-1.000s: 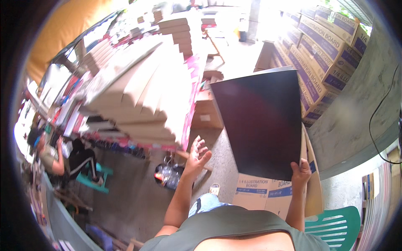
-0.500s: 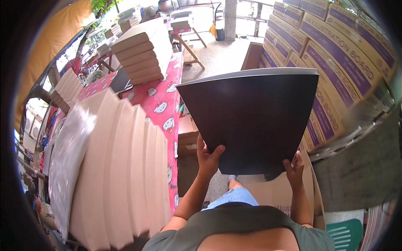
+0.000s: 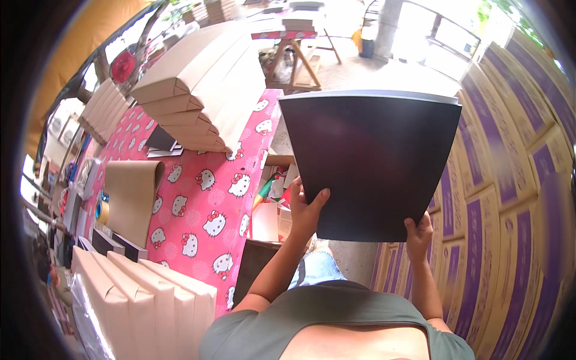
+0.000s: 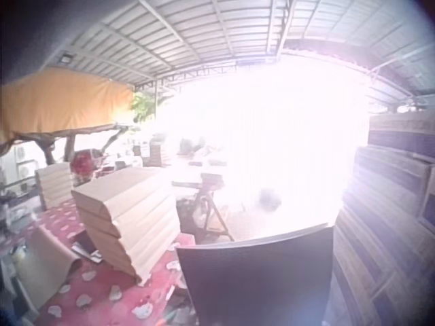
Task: The person picks up white and black boards, places them into clear plastic bags, and stacks the packaged boards on a table. The person also walks around the workspace to retrieve materials and place finished items.
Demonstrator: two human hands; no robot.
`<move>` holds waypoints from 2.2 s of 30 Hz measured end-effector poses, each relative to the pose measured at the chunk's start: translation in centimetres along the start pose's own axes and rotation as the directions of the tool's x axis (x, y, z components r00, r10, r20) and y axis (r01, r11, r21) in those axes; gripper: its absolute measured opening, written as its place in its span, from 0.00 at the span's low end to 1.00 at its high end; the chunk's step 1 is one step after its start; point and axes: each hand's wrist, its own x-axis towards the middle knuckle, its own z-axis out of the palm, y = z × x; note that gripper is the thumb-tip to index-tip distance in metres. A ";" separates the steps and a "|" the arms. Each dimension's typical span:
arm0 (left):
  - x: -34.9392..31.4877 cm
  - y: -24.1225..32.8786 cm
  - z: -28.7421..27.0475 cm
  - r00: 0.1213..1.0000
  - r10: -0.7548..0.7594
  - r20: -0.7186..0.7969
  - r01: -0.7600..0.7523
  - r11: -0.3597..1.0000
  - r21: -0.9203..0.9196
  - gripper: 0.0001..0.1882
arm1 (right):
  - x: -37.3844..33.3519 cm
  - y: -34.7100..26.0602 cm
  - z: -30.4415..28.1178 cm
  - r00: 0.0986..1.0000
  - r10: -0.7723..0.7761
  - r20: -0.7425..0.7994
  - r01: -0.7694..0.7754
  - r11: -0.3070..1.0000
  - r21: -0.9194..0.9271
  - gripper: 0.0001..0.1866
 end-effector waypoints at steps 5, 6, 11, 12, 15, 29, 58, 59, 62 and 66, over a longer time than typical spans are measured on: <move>14.5 -6.9 -1.7 0.995 0.081 0.064 -0.085 0.994 0.063 0.22 | 14.8 6.0 4.9 1.000 -0.006 0.018 0.004 0.997 0.077 0.10; 17.5 -7.9 -2.2 0.992 -0.022 0.123 -0.003 0.981 0.195 0.22 | 18.1 6.7 5.9 0.999 -0.032 -0.021 0.033 0.997 0.072 0.09; 30.3 -12.9 -0.8 0.985 -0.154 0.083 0.142 0.980 0.138 0.20 | 32.8 11.4 9.3 0.999 -0.051 0.017 0.048 0.992 0.118 0.10; 33.0 -13.4 -0.2 0.986 -0.146 0.078 0.133 0.980 0.149 0.20 | 35.5 12.4 9.6 0.999 -0.032 0.027 0.029 0.993 0.114 0.10; 40.3 -14.5 0.3 0.989 -0.096 0.115 0.064 0.966 0.249 0.20 | 41.8 13.9 11.4 0.995 0.065 0.071 -0.079 0.975 0.209 0.11; 69.3 -23.3 -4.0 0.961 -0.260 -0.091 0.274 0.933 0.233 0.22 | 75.4 28.5 26.1 0.869 0.277 0.411 -0.393 0.890 0.232 0.17; 88.0 -1.5 -46.4 -0.135 0.481 -0.866 -0.349 0.795 0.496 0.11 | 108.6 29.6 104.8 0.727 -0.151 0.670 -0.070 0.954 0.291 0.17; 88.9 1.7 -45.9 -0.285 0.483 -0.828 -0.350 0.751 0.559 0.08 | 112.7 31.1 107.7 0.753 -0.284 0.594 0.073 0.932 0.354 0.18; 85.5 6.3 -51.6 -0.472 0.490 -0.733 -0.339 0.666 0.664 0.11 | 122.3 30.7 113.5 0.758 -0.571 0.315 0.571 0.815 0.100 0.19; 79.3 10.8 -62.1 -0.551 0.494 -0.672 -0.248 0.672 0.698 0.19 | 131.1 29.2 118.9 0.703 -0.673 0.229 0.705 0.701 -0.106 0.17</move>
